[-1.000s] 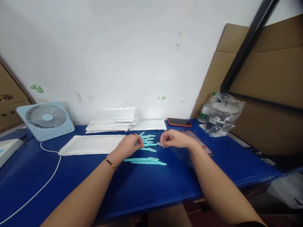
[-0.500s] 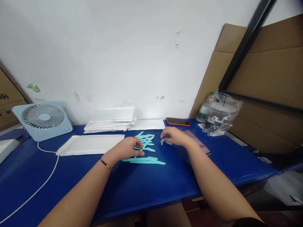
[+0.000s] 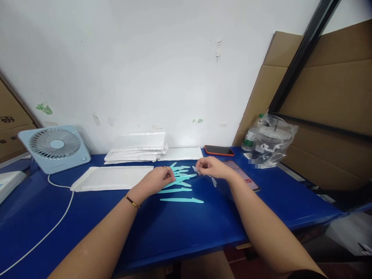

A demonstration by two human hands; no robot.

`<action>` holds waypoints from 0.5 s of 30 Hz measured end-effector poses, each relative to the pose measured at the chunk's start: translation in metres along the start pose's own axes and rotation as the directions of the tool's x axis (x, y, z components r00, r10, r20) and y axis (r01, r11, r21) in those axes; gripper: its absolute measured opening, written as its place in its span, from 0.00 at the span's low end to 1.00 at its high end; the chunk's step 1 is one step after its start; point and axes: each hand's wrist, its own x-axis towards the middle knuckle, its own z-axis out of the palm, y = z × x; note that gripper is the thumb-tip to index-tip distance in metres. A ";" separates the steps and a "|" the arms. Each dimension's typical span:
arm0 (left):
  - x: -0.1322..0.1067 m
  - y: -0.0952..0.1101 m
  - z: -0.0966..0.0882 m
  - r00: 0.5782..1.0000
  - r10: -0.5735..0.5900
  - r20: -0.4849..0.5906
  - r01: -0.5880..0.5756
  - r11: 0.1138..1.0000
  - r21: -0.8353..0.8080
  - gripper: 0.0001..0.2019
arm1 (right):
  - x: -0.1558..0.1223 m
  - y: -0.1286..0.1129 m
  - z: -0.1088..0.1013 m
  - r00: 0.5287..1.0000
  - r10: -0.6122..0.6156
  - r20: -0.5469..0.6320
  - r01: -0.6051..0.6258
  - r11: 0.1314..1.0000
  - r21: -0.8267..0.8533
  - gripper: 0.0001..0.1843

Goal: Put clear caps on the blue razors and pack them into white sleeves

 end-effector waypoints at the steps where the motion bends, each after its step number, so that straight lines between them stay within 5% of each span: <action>1: 0.000 0.000 0.000 1.000 -0.009 -0.014 0.009 1.000 -0.003 0.16 | -0.002 -0.002 -0.001 1.000 -0.008 0.022 0.007 0.998 0.054 0.07; 15: 0.004 0.004 0.004 0.998 0.003 -0.069 -0.001 0.999 0.033 0.14 | 0.004 -0.016 0.016 0.991 -0.110 0.073 0.098 0.985 0.145 0.08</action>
